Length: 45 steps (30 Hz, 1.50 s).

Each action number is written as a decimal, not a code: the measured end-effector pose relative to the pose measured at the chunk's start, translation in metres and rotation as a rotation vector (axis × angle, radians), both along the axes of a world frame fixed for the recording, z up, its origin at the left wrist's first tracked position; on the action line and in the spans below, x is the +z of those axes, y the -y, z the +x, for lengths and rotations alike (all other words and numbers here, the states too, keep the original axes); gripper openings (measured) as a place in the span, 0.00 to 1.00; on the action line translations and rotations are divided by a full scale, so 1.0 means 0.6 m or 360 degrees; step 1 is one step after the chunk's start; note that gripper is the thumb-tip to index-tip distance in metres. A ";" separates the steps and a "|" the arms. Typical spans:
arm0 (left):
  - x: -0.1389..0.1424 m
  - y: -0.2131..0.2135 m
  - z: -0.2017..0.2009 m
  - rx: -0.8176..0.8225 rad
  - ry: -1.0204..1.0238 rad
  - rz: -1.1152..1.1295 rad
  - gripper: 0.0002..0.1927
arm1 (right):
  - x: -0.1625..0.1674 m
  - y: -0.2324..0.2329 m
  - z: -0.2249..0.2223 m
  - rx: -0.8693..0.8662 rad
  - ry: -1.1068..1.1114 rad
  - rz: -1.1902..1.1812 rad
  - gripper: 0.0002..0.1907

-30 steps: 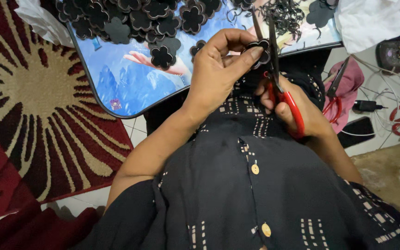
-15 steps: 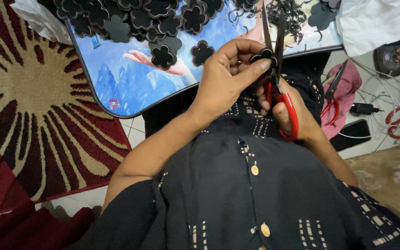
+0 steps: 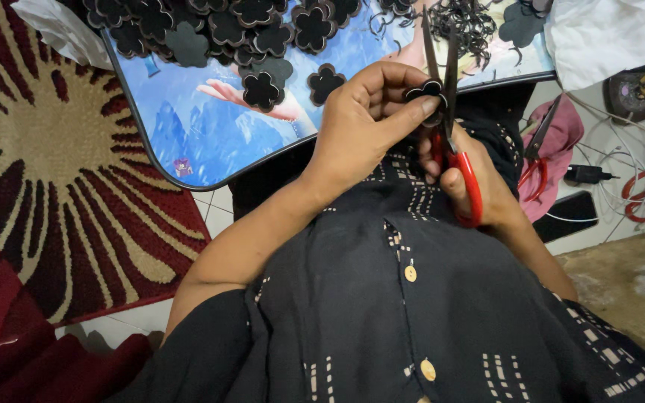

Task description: The person sits on the floor holding a black flower-shaped fabric piece in one hand and red-handled scissors in the other, cutting small notches along the petal edges of the piece. They rotate the piece between cuts and place finished pieces on a pile of similar flower cutouts on a tray in front of them.

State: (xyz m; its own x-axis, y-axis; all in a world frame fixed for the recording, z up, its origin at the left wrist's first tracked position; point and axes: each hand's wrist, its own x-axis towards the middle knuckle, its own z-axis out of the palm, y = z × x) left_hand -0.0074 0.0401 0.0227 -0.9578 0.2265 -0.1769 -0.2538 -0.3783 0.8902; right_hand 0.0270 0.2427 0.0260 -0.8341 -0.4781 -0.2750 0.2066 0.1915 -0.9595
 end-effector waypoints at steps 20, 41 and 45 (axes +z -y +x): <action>0.001 0.001 -0.005 0.0072 -0.0081 -0.0013 0.12 | -0.005 -0.009 0.002 -0.0001 -0.0070 -0.0060 0.47; 0.008 0.006 -0.003 0.0036 -0.0143 -0.0164 0.12 | -0.006 -0.008 0.001 -0.0011 -0.0124 0.0122 0.45; 0.008 0.011 -0.002 0.0030 -0.0120 -0.0171 0.12 | -0.008 -0.011 0.003 -0.0012 -0.0147 0.0150 0.44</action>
State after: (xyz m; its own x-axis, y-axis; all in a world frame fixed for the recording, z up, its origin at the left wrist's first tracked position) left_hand -0.0088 0.0336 0.0275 -0.9732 0.1922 -0.1262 -0.1783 -0.2838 0.9422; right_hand 0.0291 0.2494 0.0210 -0.8615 -0.4474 -0.2400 0.1197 0.2804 -0.9524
